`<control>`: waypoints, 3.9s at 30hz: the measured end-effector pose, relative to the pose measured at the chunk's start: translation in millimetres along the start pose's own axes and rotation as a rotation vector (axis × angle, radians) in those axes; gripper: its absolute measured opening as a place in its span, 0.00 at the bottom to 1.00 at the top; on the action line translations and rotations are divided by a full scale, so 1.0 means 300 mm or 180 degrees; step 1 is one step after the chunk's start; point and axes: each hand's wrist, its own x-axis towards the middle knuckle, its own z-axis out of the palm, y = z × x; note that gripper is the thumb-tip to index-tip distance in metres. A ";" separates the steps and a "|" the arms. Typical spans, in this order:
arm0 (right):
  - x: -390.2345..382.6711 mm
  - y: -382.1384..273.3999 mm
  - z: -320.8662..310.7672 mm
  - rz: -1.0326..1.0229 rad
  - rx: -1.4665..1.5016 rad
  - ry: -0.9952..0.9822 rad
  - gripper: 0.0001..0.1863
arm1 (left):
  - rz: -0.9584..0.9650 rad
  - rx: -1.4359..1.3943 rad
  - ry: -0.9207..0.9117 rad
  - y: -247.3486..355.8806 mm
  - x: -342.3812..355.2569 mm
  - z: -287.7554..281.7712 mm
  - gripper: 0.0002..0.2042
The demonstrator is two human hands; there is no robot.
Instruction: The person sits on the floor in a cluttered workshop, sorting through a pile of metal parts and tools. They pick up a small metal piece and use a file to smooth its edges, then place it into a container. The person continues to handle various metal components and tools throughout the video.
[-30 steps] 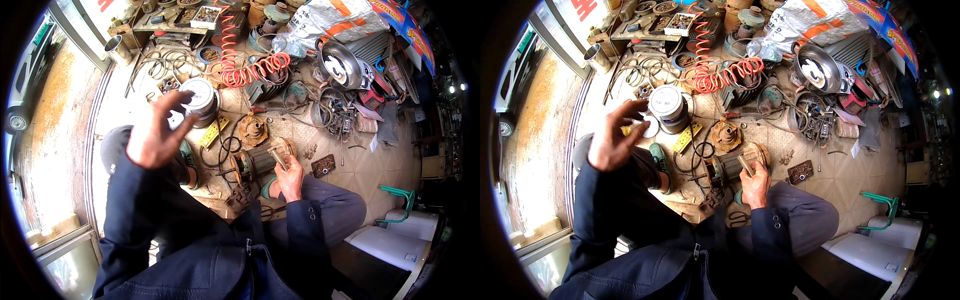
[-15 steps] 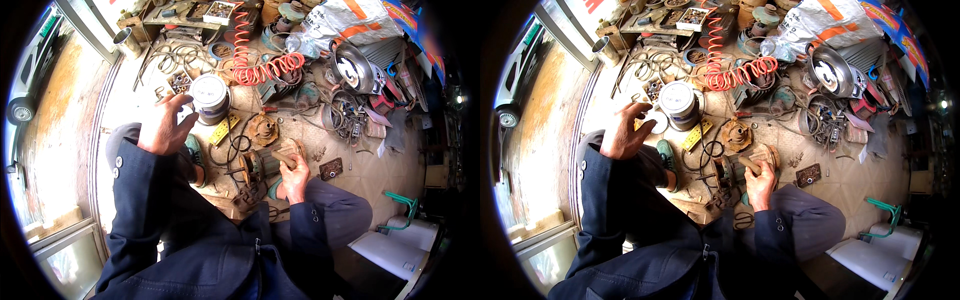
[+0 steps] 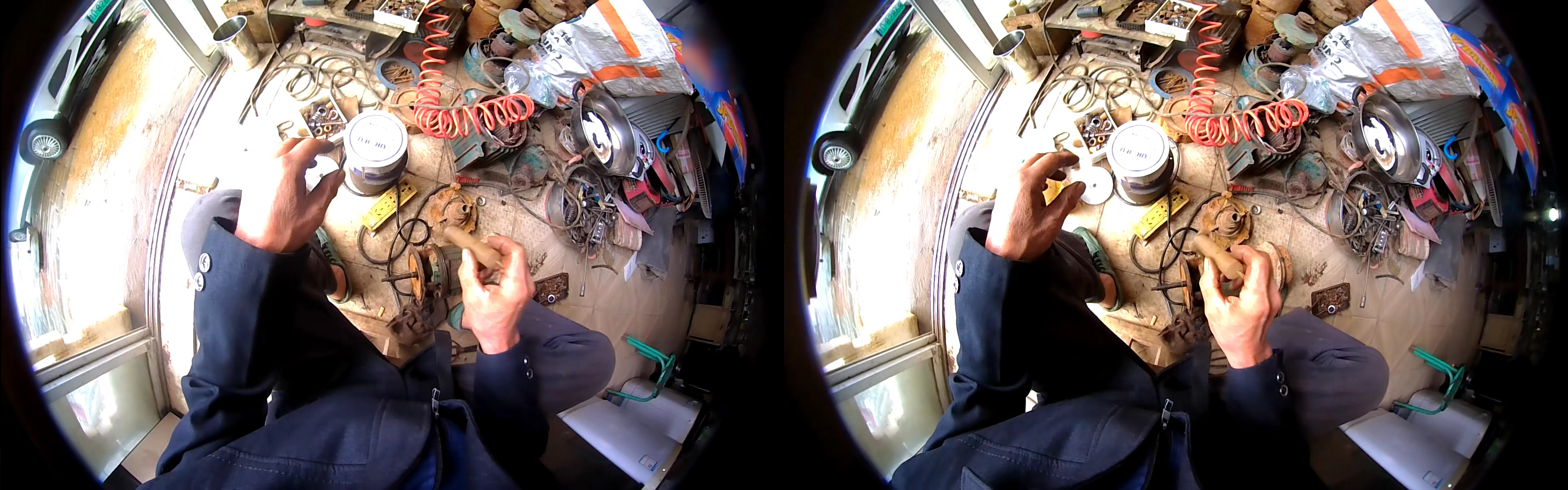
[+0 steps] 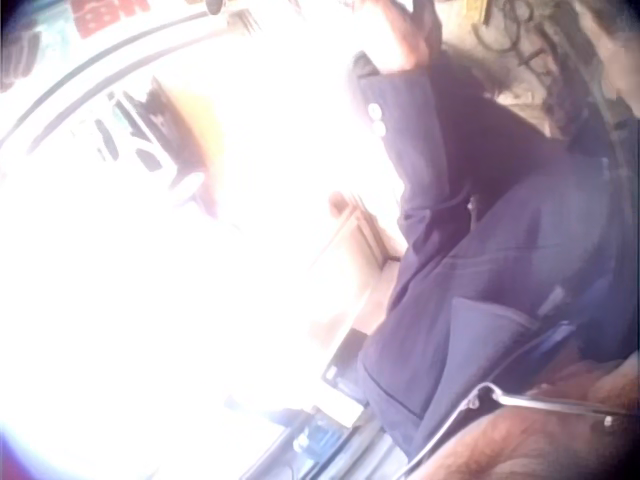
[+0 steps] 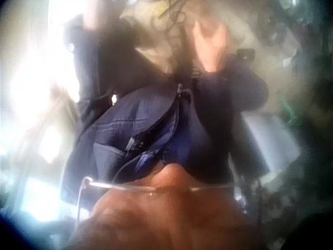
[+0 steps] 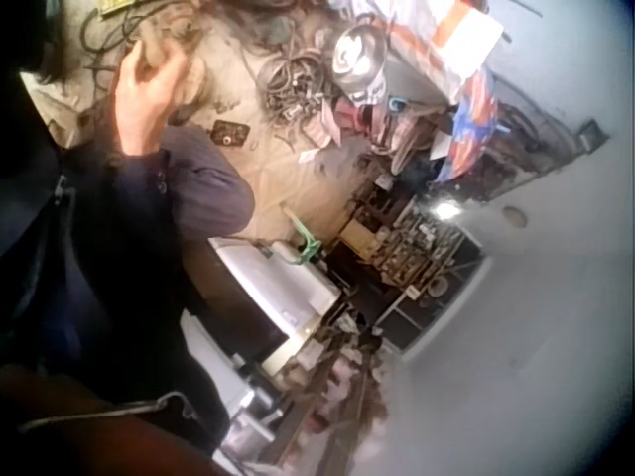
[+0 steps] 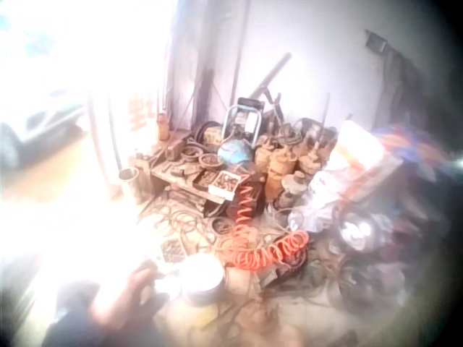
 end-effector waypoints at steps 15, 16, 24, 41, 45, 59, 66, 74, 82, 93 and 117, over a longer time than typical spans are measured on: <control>-0.182 0.242 -0.060 0.1314 0.0131 0.0057 0.12 | 0.0348 0.0209 -0.0164 0.041 -0.022 0.034 0.17; -0.245 0.365 -0.018 0.1488 -0.0175 -0.0136 0.12 | 0.0216 0.0159 -0.0351 0.056 -0.017 0.040 0.17; -0.179 0.358 0.023 0.1395 -0.0111 0.0609 0.11 | 0.0141 0.0665 -0.0436 0.032 -0.012 0.075 0.17; -0.192 0.663 0.134 0.2284 -0.0274 -0.0101 0.11 | 0.0230 0.0665 -0.0425 0.068 0.026 0.133 0.18; -0.089 0.569 0.050 0.1272 0.0119 0.0559 0.06 | 0.0113 0.0676 -0.0556 0.075 0.025 0.147 0.19; -0.301 0.874 0.211 0.1089 -0.1220 -0.0266 0.10 | 0.0303 0.0683 -0.0494 0.075 0.027 0.133 0.18; -0.184 0.699 0.136 0.1373 -0.0926 -0.0054 0.08 | 0.0225 0.0642 -0.0533 0.089 0.039 0.155 0.19; -0.152 0.700 0.129 0.1688 -0.0758 -0.0277 0.08 | 0.0219 0.0628 -0.0519 0.093 0.034 0.155 0.18; -0.041 0.442 0.105 0.0313 -0.0520 0.0127 0.13 | 0.0216 0.0576 -0.0533 0.107 0.026 0.136 0.19; -0.014 0.200 -0.113 0.1781 0.6738 -0.0189 0.21 | 0.0391 0.0688 -0.0616 0.095 0.010 0.141 0.20; -0.014 0.174 -0.151 0.1402 0.7046 -0.0310 0.22 | 0.0391 0.0766 -0.0662 0.048 -0.014 0.131 0.18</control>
